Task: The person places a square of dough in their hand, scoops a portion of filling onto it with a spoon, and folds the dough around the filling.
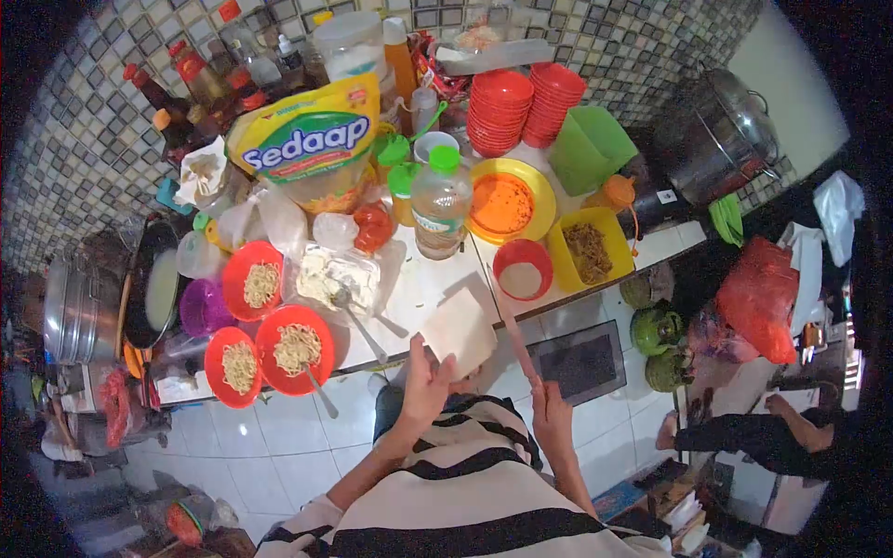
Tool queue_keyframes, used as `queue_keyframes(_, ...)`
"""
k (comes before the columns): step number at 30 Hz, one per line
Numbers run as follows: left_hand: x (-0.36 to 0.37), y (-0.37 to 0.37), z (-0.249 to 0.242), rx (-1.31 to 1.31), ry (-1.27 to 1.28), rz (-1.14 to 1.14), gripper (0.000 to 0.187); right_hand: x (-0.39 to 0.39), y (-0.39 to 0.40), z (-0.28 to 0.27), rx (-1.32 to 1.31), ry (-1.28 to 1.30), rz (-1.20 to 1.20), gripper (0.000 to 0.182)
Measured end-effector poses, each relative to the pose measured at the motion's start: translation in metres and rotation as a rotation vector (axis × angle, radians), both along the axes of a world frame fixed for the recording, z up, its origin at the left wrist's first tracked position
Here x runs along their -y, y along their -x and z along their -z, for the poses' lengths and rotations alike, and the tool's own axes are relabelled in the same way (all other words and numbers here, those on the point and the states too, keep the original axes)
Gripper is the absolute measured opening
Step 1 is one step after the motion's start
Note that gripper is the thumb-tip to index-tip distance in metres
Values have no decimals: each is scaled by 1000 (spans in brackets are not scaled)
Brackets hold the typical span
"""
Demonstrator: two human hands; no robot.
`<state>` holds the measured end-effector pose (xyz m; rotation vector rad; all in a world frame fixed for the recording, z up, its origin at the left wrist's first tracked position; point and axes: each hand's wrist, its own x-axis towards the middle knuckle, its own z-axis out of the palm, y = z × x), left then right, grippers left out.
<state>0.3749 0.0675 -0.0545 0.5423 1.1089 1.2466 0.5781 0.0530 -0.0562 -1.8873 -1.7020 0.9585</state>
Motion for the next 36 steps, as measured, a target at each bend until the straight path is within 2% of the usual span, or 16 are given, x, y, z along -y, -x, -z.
queue_keyframes(3,-21,-8,49,-99,24,-129,50,-9,-2,-2,14,26,-66,28)
queue_keyframes(5,-29,2,94,-400,-93,-177,62,-14,-2,5,43,20,-116,28)
queue_keyframes(6,-29,4,89,-397,-88,-185,62,-16,-2,8,71,10,-160,27)
queue_keyframes(8,-30,6,59,-766,-69,-205,67,-19,3,11,65,36,-204,26)
queue_keyframes(9,-28,3,47,-956,-158,-218,67,-18,6,12,16,35,-189,24)
queue_keyframes(10,-23,-1,35,-956,-144,-224,67,-18,10,12,-33,34,-177,22)
queue_keyframes(12,-17,-7,19,-1663,-93,-56,71,-18,18,6,-8,108,-216,22)
queue_keyframes(14,-13,-6,33,-1647,-109,23,64,-16,25,5,-24,62,-309,21)
queue_keyframes(15,-13,-10,32,-1734,-123,98,63,-14,27,8,0,37,-355,21)
queue_keyframes(16,-12,-14,32,-1818,-137,177,62,-12,29,13,-1,42,-360,21)
queue_keyframes(19,-9,-16,44,-1804,-101,220,61,-5,37,24,81,72,-342,24)
queue_keyframes(25,-11,-5,51,-1832,-123,237,57,0,48,28,4,25,-362,25)
queue_keyframes(28,-21,2,57,-1766,-157,130,54,2,52,36,111,60,-375,24)
queue_keyframes(31,-35,5,51,-1779,-133,95,51,4,56,43,101,38,-342,25)
queue_keyframes(36,-43,10,68,-1855,-183,100,49,3,62,37,260,65,-393,28)
